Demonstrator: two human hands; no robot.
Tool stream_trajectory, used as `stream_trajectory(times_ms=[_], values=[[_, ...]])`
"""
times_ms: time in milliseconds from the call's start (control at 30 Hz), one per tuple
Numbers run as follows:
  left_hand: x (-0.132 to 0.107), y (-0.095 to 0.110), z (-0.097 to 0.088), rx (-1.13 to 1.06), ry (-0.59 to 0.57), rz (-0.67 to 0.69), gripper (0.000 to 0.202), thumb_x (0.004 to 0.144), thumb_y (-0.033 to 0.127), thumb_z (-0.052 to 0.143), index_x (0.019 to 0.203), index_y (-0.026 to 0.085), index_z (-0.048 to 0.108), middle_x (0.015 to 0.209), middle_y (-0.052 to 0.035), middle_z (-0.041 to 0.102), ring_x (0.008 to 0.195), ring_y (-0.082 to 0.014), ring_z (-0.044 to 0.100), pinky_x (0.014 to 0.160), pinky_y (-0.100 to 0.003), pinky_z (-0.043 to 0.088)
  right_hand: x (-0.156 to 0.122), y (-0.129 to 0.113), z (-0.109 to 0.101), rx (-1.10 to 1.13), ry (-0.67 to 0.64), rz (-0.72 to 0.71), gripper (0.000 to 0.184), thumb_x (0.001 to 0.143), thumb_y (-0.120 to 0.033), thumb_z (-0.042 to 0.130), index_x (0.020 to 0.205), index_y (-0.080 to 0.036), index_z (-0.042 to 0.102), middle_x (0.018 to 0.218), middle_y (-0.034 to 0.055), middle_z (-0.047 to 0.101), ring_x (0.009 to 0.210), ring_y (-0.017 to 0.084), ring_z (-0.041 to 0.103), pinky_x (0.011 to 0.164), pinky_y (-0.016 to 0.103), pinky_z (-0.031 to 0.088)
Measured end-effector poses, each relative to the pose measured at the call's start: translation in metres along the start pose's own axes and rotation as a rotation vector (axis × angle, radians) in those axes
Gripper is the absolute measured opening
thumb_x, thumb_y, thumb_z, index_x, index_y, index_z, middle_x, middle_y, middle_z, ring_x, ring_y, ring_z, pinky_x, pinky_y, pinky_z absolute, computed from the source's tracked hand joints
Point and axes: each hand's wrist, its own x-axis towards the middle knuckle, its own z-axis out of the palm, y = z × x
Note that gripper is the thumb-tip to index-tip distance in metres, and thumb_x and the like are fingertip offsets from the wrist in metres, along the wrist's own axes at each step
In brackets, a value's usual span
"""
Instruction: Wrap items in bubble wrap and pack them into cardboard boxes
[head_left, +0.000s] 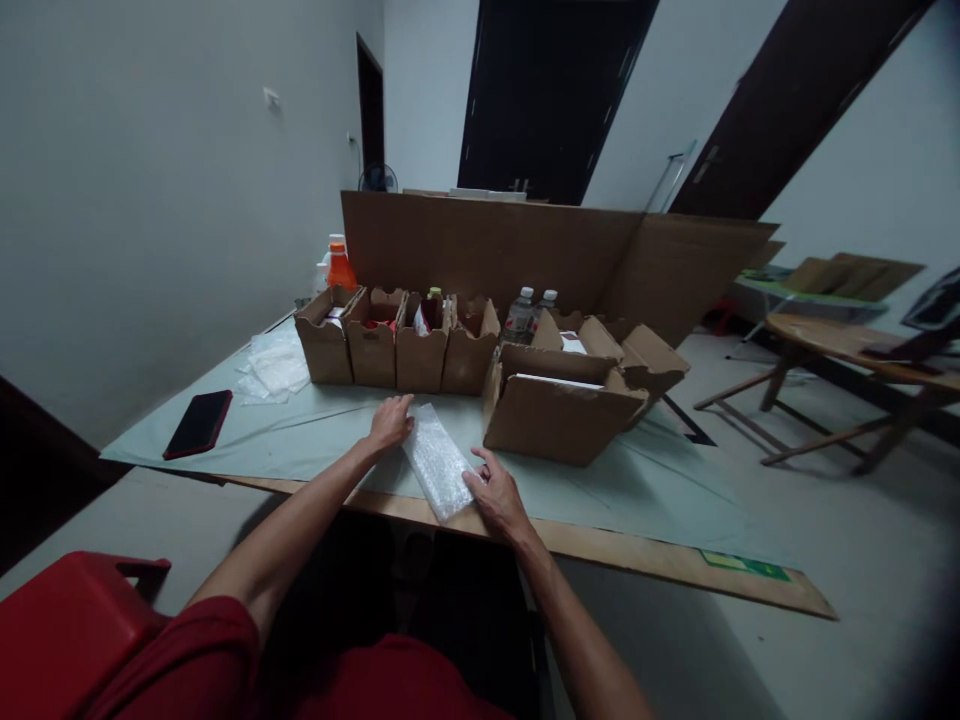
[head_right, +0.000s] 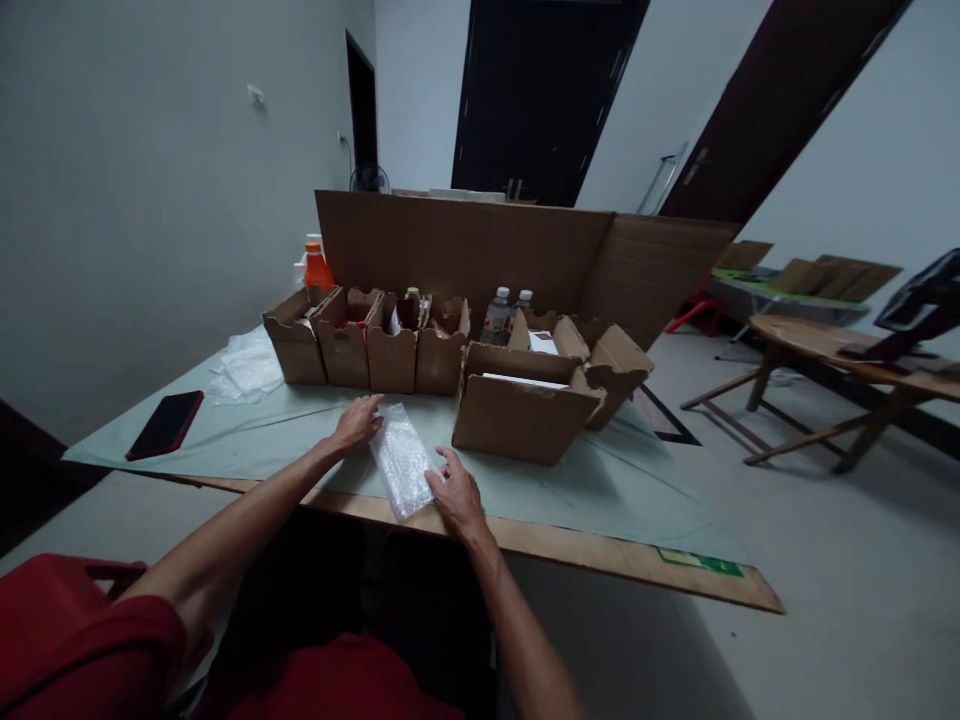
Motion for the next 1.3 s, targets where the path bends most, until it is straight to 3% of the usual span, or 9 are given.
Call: stream_trajectory(times_ms=[100, 267, 467, 667, 800, 900, 1133, 1233, 1300], values=[[-0.020, 0.000, 0.001, -0.021, 0.037, 0.056, 0.038, 0.091, 0.014, 0.059, 0.129, 0.017, 0.059, 0.124, -0.0138, 0.062, 0.119, -0.0285, 0.058, 0.104, -0.050, 0.047, -0.002, 0.001, 0.001, -0.034, -0.030, 0.019, 0.057, 0.083, -0.040, 0.054, 0.137, -0.021, 0.058, 0.082, 0.0011, 0.068, 0.074, 0.020, 0.061, 0.072, 0.031, 0.046], [-0.108, -0.008, -0.006, -0.070, -0.007, 0.261, 0.043, 0.082, 0.006, 0.055, 0.122, 0.021, 0.063, 0.128, -0.0103, 0.062, 0.121, -0.0250, 0.056, 0.107, -0.043, 0.046, -0.005, -0.001, -0.003, -0.016, -0.160, 0.002, 0.058, 0.086, -0.042, 0.056, 0.142, -0.027, 0.057, 0.102, 0.0047, 0.074, 0.090, 0.024, 0.067, 0.086, 0.036, 0.049], [-0.181, -0.007, -0.007, -0.173, 0.001, 0.484, 0.062, 0.074, 0.010, 0.058, 0.135, 0.020, 0.054, 0.139, -0.0142, 0.055, 0.130, -0.0314, 0.049, 0.109, -0.052, 0.043, -0.008, -0.008, -0.006, 0.084, -0.293, -0.030, 0.038, 0.083, -0.038, 0.057, 0.110, -0.021, 0.077, 0.117, 0.0087, 0.074, 0.111, 0.026, 0.066, 0.100, 0.037, 0.045], [-0.178, 0.006, -0.001, -0.169, 0.058, 0.543, 0.073, 0.078, 0.017, 0.062, 0.148, 0.020, 0.039, 0.153, -0.0169, 0.044, 0.141, -0.0340, 0.041, 0.113, -0.055, 0.038, -0.012, -0.019, -0.002, 0.205, -0.268, 0.006, 0.040, 0.083, -0.050, 0.056, 0.092, -0.016, 0.076, 0.090, 0.0054, 0.074, 0.086, 0.022, 0.065, 0.078, 0.031, 0.049], [-0.167, 0.012, 0.009, -0.272, 0.099, 0.456, 0.052, 0.078, 0.008, 0.056, 0.128, 0.022, 0.060, 0.134, -0.0125, 0.064, 0.132, -0.0311, 0.052, 0.109, -0.055, 0.042, -0.017, -0.025, 0.000, 0.259, -0.250, 0.053, 0.050, 0.085, -0.060, 0.052, 0.078, -0.015, 0.071, 0.070, 0.0022, 0.064, 0.066, 0.016, 0.058, 0.059, 0.026, 0.043], [-0.161, 0.013, 0.014, -0.361, 0.098, 0.355, 0.037, 0.078, 0.006, 0.054, 0.108, 0.022, 0.069, 0.112, -0.0096, 0.074, 0.119, -0.0292, 0.062, 0.103, -0.052, 0.047, -0.024, -0.027, -0.008, 0.276, -0.289, 0.090, 0.054, 0.087, -0.063, 0.049, 0.093, -0.015, 0.073, 0.070, 0.0020, 0.064, 0.059, 0.015, 0.056, 0.051, 0.024, 0.039], [-0.156, 0.009, 0.013, -0.475, 0.086, 0.167, 0.036, 0.086, 0.015, 0.052, 0.118, 0.018, 0.066, 0.110, -0.0099, 0.073, 0.100, -0.0223, 0.067, 0.093, -0.040, 0.053, -0.033, -0.032, -0.039, 0.153, -0.247, -0.025, 0.069, 0.065, -0.038, 0.079, 0.129, -0.019, 0.063, 0.109, 0.0081, 0.068, 0.095, 0.021, 0.064, 0.083, 0.034, 0.050], [-0.153, 0.011, 0.009, -0.515, 0.065, 0.093, 0.043, 0.088, 0.018, 0.052, 0.130, 0.016, 0.060, 0.109, -0.0090, 0.072, 0.095, -0.0198, 0.067, 0.087, -0.035, 0.054, -0.025, -0.034, -0.027, 0.091, -0.222, -0.146, 0.069, 0.062, -0.029, 0.078, 0.129, -0.022, 0.063, 0.124, 0.0089, 0.065, 0.113, 0.025, 0.059, 0.098, 0.038, 0.045], [-0.152, 0.013, 0.006, -0.551, 0.026, 0.047, 0.044, 0.091, 0.023, 0.051, 0.135, 0.016, 0.056, 0.094, -0.0045, 0.072, 0.079, -0.0162, 0.065, 0.075, -0.030, 0.054, -0.017, -0.032, -0.013, 0.110, -0.219, -0.118, 0.056, 0.070, -0.031, 0.070, 0.124, -0.020, 0.066, 0.109, 0.0067, 0.070, 0.099, 0.022, 0.063, 0.090, 0.036, 0.048]])
